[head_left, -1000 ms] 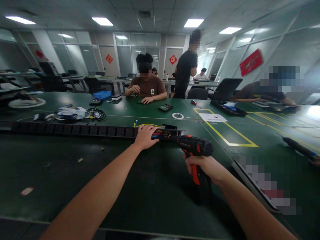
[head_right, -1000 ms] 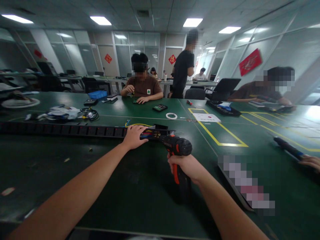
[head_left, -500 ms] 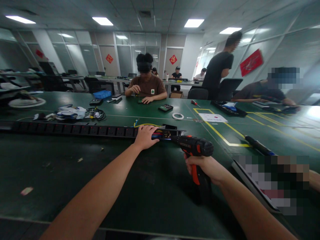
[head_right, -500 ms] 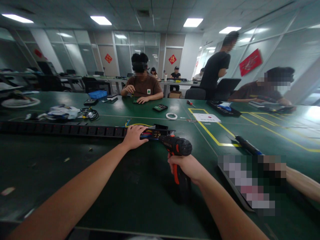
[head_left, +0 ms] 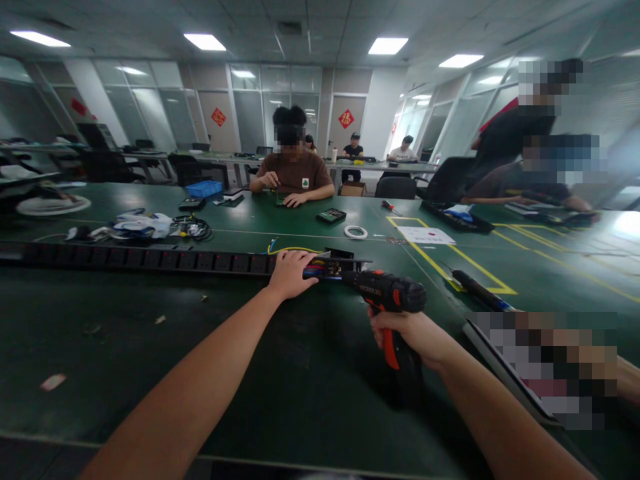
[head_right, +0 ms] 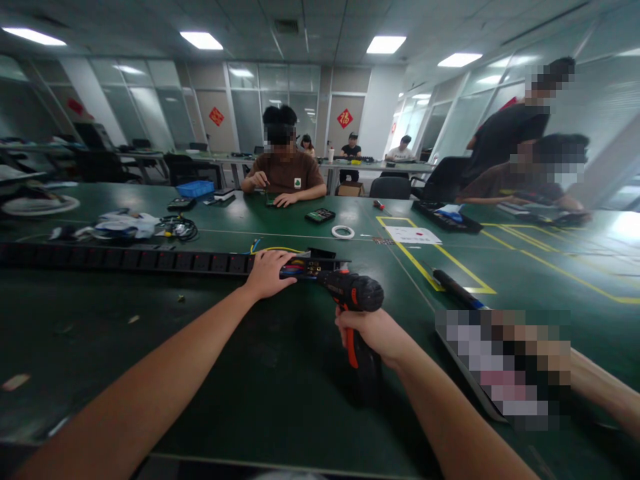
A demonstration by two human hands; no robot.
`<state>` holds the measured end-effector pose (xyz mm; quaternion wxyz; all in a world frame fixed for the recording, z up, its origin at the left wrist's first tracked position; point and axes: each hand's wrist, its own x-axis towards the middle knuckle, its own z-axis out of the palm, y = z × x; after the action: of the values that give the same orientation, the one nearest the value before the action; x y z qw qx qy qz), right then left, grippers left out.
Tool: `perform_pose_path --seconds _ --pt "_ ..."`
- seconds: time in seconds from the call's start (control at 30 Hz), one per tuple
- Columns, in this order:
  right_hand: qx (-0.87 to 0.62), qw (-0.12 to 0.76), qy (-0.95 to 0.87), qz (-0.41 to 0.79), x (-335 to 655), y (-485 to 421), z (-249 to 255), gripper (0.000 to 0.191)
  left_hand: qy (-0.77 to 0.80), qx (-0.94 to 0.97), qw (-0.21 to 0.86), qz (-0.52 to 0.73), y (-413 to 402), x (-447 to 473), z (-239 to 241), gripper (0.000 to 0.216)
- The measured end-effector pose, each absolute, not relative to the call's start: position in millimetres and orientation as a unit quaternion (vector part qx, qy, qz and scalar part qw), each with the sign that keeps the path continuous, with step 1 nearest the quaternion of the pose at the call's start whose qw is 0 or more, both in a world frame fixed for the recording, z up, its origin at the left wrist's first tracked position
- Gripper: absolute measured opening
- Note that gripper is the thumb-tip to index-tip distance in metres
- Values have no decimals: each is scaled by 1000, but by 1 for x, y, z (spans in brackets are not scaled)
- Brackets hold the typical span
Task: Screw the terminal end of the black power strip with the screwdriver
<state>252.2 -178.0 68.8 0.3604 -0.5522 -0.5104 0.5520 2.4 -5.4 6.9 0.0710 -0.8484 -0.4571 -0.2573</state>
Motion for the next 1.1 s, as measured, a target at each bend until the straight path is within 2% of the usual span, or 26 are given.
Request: perform_pose_path --seconds 1.1 --pt "-552 362 -513 549 253 -177 66 19 -453 -850 60 -264 -4 2 6 64"
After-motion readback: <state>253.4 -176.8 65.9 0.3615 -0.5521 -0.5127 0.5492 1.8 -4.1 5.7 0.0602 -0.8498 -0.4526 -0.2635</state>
